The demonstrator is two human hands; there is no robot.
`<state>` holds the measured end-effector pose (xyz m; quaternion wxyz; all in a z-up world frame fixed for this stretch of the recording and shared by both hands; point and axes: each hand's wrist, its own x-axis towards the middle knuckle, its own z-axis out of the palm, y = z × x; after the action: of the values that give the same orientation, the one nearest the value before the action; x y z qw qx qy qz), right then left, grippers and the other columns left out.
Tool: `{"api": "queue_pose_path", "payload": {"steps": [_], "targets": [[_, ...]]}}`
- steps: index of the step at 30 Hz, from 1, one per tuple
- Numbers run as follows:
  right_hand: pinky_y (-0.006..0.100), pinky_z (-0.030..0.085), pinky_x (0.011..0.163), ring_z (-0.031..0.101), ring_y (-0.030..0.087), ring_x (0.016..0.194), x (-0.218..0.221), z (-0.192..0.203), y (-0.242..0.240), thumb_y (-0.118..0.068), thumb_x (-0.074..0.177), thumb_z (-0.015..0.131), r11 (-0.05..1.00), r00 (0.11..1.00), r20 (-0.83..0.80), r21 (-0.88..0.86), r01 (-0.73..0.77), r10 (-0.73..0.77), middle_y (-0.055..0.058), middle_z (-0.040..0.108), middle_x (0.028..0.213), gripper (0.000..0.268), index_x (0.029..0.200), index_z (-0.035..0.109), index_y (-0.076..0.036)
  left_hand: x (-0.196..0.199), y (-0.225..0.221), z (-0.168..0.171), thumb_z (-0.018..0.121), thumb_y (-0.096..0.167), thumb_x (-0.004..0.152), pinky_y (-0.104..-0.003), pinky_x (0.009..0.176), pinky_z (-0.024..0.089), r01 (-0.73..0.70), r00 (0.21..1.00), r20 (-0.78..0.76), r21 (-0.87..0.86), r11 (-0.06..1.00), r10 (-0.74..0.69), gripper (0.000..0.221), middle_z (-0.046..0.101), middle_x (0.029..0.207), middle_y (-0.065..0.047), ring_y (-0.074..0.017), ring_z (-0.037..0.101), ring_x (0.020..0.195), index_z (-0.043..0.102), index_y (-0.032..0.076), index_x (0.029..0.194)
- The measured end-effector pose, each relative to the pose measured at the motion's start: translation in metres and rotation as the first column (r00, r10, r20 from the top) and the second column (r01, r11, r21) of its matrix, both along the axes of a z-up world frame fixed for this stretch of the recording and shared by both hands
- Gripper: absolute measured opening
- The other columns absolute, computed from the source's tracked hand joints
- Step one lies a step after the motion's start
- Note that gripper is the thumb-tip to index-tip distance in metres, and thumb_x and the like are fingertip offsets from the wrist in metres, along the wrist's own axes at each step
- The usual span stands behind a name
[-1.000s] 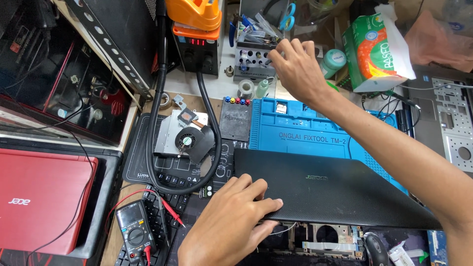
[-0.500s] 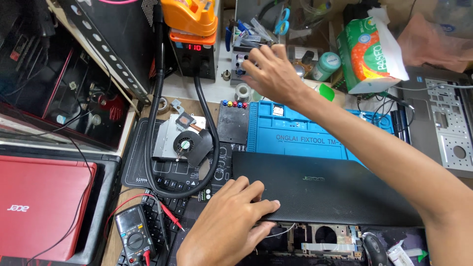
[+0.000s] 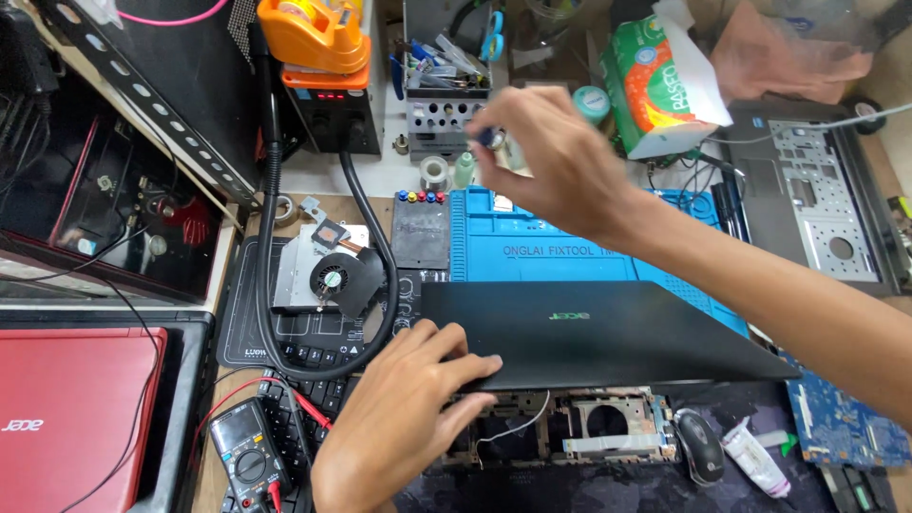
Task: Disassembling a laptop by removing screws and prying off the screen assembly
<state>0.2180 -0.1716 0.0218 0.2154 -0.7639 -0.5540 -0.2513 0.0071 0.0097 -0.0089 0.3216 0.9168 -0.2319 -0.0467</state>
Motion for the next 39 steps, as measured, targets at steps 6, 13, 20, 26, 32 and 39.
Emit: {"api": "queue_pose_path", "payload": {"steps": [6, 13, 20, 26, 32, 39], "targets": [[0.039, 0.052, 0.073, 0.054, 0.031, 0.086, -0.116, 0.057, -0.115, 0.008, 0.101, 0.081, 0.991, 0.988, 0.08, -0.024, 0.135, -0.133, 0.024, 0.053, 0.107, 0.032, 0.13, 0.065, 0.01, -0.004, -0.004, 0.005, 0.069, 0.03, 0.096, -0.042, 0.077, 0.048, -0.046, 0.997, -0.067, 0.036, 0.998, 0.048, 0.036, 0.062, 0.104, -0.001, -0.0234, 0.054, 0.094, 0.072, 0.015, 0.128], [0.031, 0.046, 0.058, 0.051, 0.019, 0.069, -0.255, -0.046, -0.213, -0.003, 0.089, 0.078, 0.889, 0.888, -0.057, -0.075, 0.451, -0.456, 0.011, 0.062, 0.095, 0.043, 0.129, 0.066, -0.007, -0.006, -0.045, 0.008, 0.063, 0.041, 0.099, -0.045, 0.084, 0.045, -0.093, 0.991, 0.108, 0.151, 0.984, 0.077, 0.049, 0.064, 0.111, -0.009, -0.0306, 0.057, 0.096, 0.062, 0.01, 0.136], [0.037, 0.053, 0.071, 0.062, 0.02, 0.077, -0.256, -0.178, -0.176, -0.036, 0.096, 0.07, 0.786, 0.778, -0.14, -0.207, 0.582, -0.613, 0.002, 0.063, 0.09, 0.036, 0.125, 0.071, -0.017, 0.004, -0.11, -0.017, 0.065, 0.033, 0.101, -0.041, 0.078, 0.045, -0.021, 0.904, 0.421, 0.211, 0.977, -0.072, 0.037, 0.063, 0.1, -0.008, -0.0278, 0.058, 0.086, 0.062, 0.009, 0.128], [0.039, 0.051, 0.075, 0.062, 0.025, 0.087, -0.241, -0.226, -0.158, -0.032, 0.1, 0.066, 0.783, 0.762, -0.18, -0.178, 0.596, -0.622, 0.006, 0.061, 0.101, 0.028, 0.119, 0.069, -0.012, 0.015, -0.121, -0.021, 0.062, 0.045, 0.105, -0.034, 0.065, 0.046, -0.138, 0.761, 0.646, 0.239, 0.961, -0.051, 0.036, 0.065, 0.091, -0.004, -0.0228, 0.06, 0.077, 0.067, 0.011, 0.114], [0.038, 0.051, 0.077, 0.063, 0.024, 0.089, -0.241, -0.226, -0.158, -0.029, 0.1, 0.066, 0.792, 0.748, -0.261, -0.171, 0.586, -0.61, 0.006, 0.063, 0.101, 0.025, 0.119, 0.069, -0.013, 0.046, -0.113, -0.014, 0.059, 0.049, 0.104, -0.027, 0.049, 0.046, -0.114, 0.781, 0.619, 0.271, 0.956, -0.083, 0.033, 0.067, 0.087, -0.001, -0.013, 0.06, 0.069, 0.068, 0.017, 0.107], [0.038, 0.051, 0.074, 0.061, 0.023, 0.086, -0.241, -0.229, -0.159, -0.027, 0.1, 0.067, 0.805, 0.753, -0.287, -0.155, 0.573, -0.592, 0.006, 0.062, 0.096, 0.024, 0.117, 0.07, -0.011, 0.109, -0.105, -0.008, 0.052, 0.053, 0.105, -0.025, 0.041, 0.041, -0.093, 0.793, 0.607, 0.201, 0.975, -0.05, 0.037, 0.07, 0.082, 0.004, -0.0111, 0.061, 0.062, 0.074, 0.023, 0.101]]}}
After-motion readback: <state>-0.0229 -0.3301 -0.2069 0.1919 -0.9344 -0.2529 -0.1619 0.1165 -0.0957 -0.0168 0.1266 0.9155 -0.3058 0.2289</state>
